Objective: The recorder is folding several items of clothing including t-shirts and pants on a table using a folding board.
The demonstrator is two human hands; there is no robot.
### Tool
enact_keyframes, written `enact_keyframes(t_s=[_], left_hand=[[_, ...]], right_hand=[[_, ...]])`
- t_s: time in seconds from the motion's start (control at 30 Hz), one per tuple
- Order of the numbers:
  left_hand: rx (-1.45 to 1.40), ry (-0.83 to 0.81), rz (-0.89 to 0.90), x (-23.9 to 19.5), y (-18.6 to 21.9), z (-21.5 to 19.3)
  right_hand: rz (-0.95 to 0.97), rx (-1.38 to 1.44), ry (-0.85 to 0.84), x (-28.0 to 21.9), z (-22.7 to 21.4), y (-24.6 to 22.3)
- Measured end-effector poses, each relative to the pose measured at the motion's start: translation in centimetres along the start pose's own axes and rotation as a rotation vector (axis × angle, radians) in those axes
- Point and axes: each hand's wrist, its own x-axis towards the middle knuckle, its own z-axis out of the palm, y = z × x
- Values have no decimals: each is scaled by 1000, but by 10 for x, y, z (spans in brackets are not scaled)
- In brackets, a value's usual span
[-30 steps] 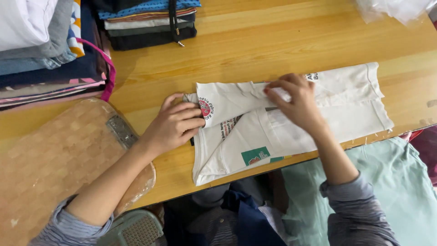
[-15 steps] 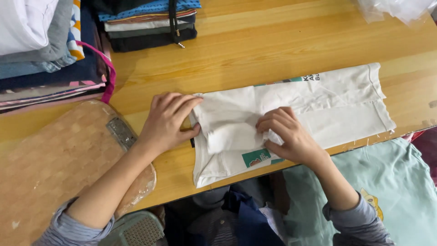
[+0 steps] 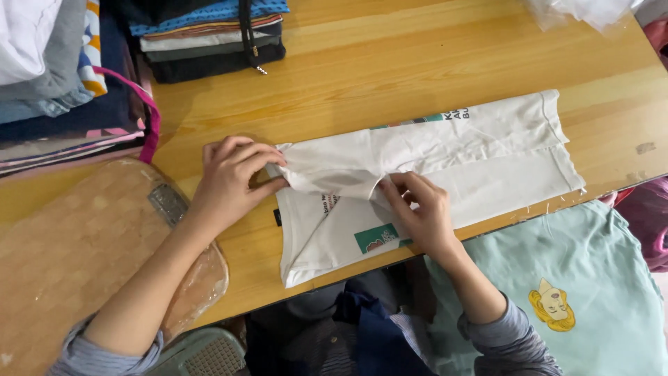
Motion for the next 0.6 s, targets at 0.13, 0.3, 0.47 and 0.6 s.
enact_keyframes(t_s=[0.13, 0.3, 0.47, 0.6], left_hand=[[-53, 0, -47, 0, 3, 1], [-77, 24, -119, 7, 14, -9], [-8, -12, -82, 11, 29, -21], [-34, -16, 47, 17, 41, -21]], right_hand=[[251, 37, 59, 13, 1, -1], [516, 192, -24, 33, -21, -32], [317, 99, 83, 14, -76, 26], [105, -634, 208, -7, -136, 89]])
